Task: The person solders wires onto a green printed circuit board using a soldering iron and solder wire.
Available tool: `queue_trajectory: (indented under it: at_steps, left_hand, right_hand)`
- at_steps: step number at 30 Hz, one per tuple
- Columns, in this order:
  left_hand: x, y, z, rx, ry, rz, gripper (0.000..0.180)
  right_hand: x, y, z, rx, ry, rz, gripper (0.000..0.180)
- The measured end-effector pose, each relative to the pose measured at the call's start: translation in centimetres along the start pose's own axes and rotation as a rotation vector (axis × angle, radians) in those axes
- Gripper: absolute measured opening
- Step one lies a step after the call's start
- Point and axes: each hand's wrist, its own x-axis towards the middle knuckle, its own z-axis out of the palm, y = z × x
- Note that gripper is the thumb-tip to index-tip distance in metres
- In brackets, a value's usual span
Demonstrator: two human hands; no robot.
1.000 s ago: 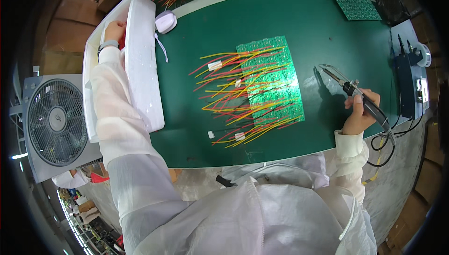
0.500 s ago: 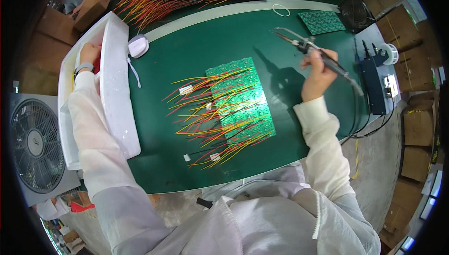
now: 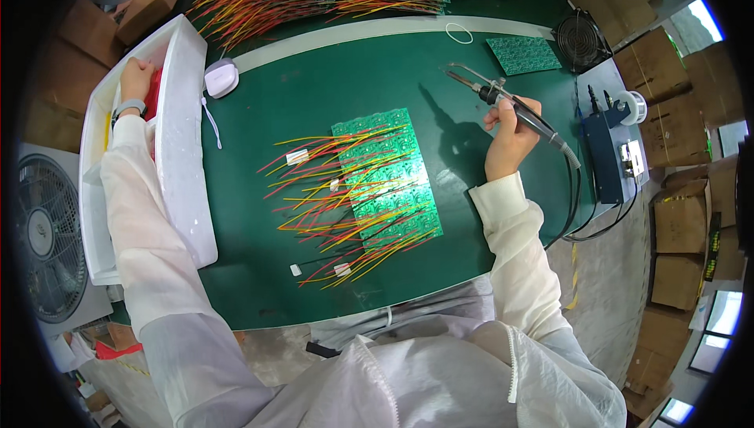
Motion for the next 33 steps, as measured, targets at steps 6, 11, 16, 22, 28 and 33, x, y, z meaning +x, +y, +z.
queue_trajectory:
  at_steps: [6,11,16,22,28,33]
  left_hand:
    - [0.3,-1.6,0.2,0.025,0.098,-0.034,0.023]
    - [-0.9,3.0,-1.2,-0.023,0.153,0.011,0.026]
    - [-2.4,10.2,-5.9,-0.110,0.281,0.184,0.024]
    - [-14.1,28.6,-9.3,-0.507,0.009,0.422,0.014]
    - [-22.9,32.5,-2.1,-0.833,-0.161,0.164,0.010]
    - [-25.0,32.2,0.5,-0.660,-0.060,0.340,0.005]
  right_hand:
    - [-0.2,-0.1,0.7,-0.028,-0.007,0.006,0.017]
    - [0.1,0.1,0.2,-0.058,0.003,-0.011,0.017]
    - [0.0,0.6,0.4,-0.019,-0.006,-0.002,0.015]
    - [0.2,0.2,0.6,-0.074,-0.031,-0.014,0.018]
    - [-0.5,0.5,0.7,0.012,-0.049,-0.002,0.017]
    - [-0.9,-0.4,0.8,-0.032,-0.082,-0.001,0.018]
